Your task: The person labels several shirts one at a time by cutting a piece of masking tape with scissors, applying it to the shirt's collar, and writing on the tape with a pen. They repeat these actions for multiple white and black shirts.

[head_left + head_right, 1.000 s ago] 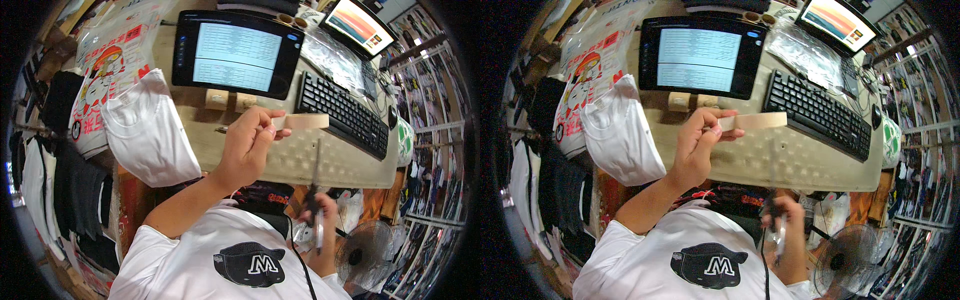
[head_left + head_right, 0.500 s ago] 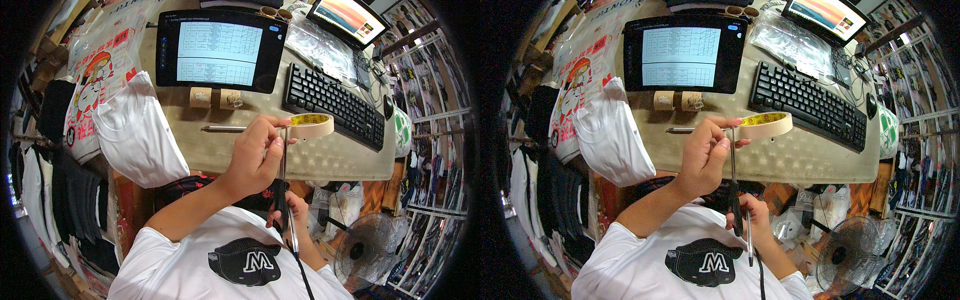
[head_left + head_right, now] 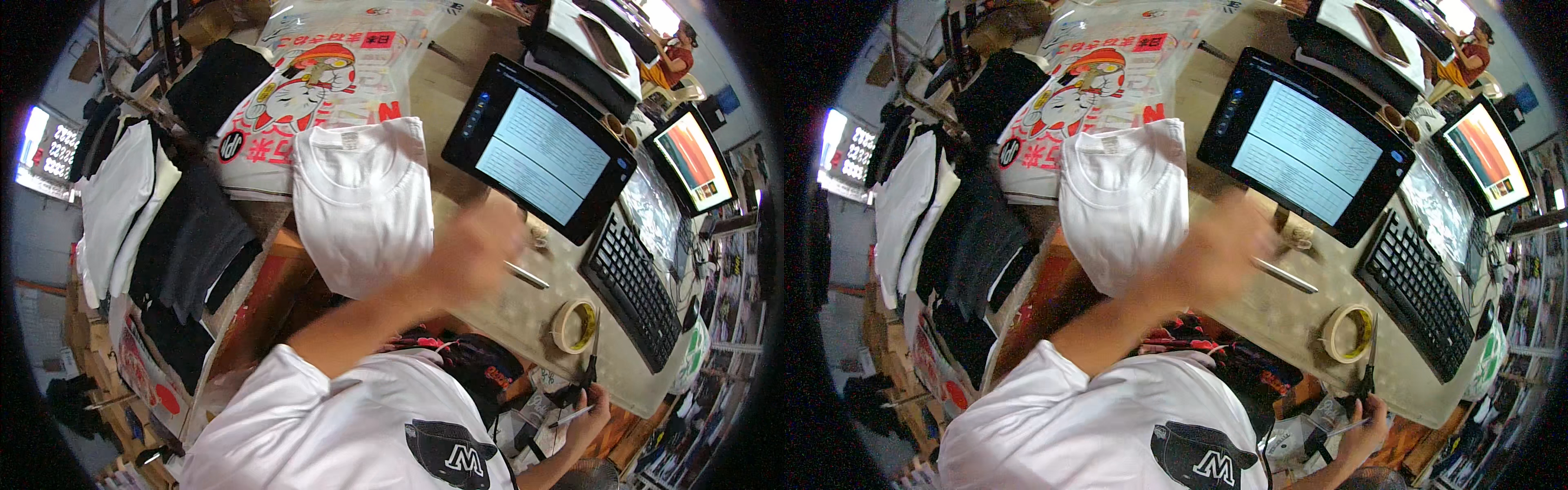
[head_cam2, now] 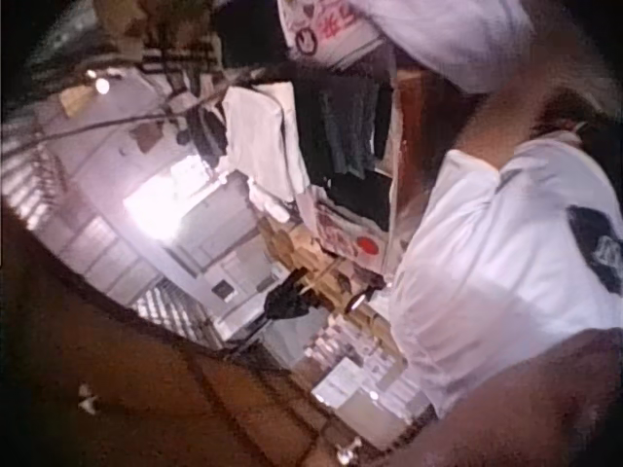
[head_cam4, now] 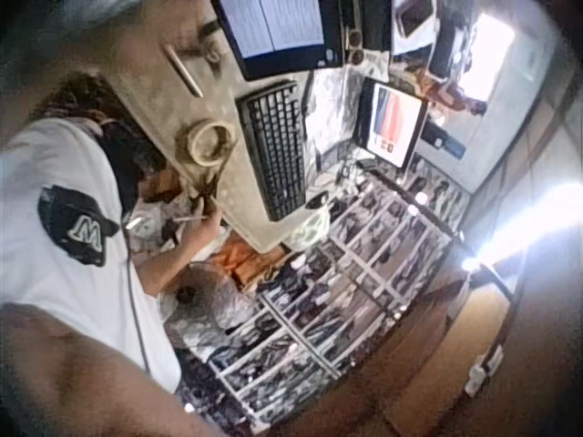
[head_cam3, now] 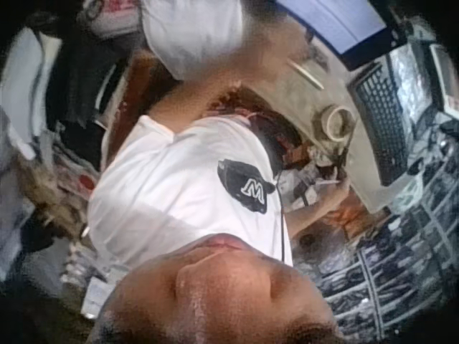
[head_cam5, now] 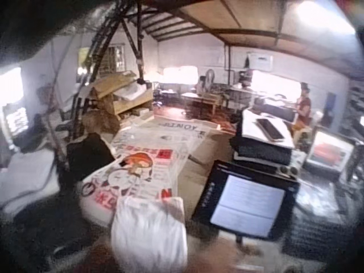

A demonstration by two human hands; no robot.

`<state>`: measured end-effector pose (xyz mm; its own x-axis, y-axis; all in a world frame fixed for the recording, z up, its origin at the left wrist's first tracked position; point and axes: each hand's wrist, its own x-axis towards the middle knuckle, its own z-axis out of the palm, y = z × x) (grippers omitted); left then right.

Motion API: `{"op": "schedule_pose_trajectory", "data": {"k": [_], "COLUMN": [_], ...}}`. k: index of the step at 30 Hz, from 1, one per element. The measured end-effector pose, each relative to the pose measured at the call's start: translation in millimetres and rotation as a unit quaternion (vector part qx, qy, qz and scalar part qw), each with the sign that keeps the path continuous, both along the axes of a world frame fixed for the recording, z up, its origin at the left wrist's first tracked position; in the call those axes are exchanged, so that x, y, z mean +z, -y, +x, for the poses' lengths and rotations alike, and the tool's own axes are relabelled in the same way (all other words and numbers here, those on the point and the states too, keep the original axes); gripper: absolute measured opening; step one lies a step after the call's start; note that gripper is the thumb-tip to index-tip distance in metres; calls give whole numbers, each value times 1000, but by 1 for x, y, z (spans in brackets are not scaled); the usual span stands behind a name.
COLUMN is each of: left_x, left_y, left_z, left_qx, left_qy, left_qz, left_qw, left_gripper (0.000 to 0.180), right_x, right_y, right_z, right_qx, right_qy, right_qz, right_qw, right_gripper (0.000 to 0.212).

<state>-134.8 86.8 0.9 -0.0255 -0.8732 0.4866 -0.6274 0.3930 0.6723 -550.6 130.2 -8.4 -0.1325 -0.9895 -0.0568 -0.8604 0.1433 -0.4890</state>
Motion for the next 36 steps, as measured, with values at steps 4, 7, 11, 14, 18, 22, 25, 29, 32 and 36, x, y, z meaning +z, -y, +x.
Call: {"op": "schedule_pose_trajectory", "data": {"k": [4, 7, 11, 14, 18, 22, 25, 29, 32, 36], "left_x": [2, -7, -19, -11, -2, -1, -4, 11, 21, 19], "left_y": [-31, -48, -53, -48, -44, -52, -54, -39, -23, -3], "left_z": [133, 159, 174, 187, 202, 203, 203, 207, 211, 213], "left_qx": [365, 335, 311, 355, 269, 237, 243, 230, 214, 201], "left_qy": [111, -24, -81, 21, -81, -81, -12, 152, 238, 304], "left_qz": [31, 118, 121, 108, 183, 202, 199, 229, 279, 344], "left_qw": [924, 935, 939, 928, 942, 947, 949, 933, 905, 865], "left_gripper": [12, 15, 15, 15, 13, 11, 12, 17, 22, 24], "right_x": [0, 6, 8, 21, 14, 9, 3, 9, 13, 16], "right_y": [18, 31, 43, 43, 43, 37, 35, 35, 32, 28], "right_z": [-13, 11, 17, 32, 20, 18, 18, 23, 27, 33], "right_qx": [28, 36, 45, 36, 47, 46, 56, 61, 48, 38], "right_qy": [21, -7, 9, -22, 0, 6, 22, 14, 58, 88], "right_qz": [-9, -55, -74, -64, -76, -82, -83, -74, -75, -68], "right_qw": [999, 998, 996, 997, 996, 996, 995, 995, 994, 993], "right_gripper": [20, 19, 20, 20, 19, 19, 19, 20, 20, 21]}}
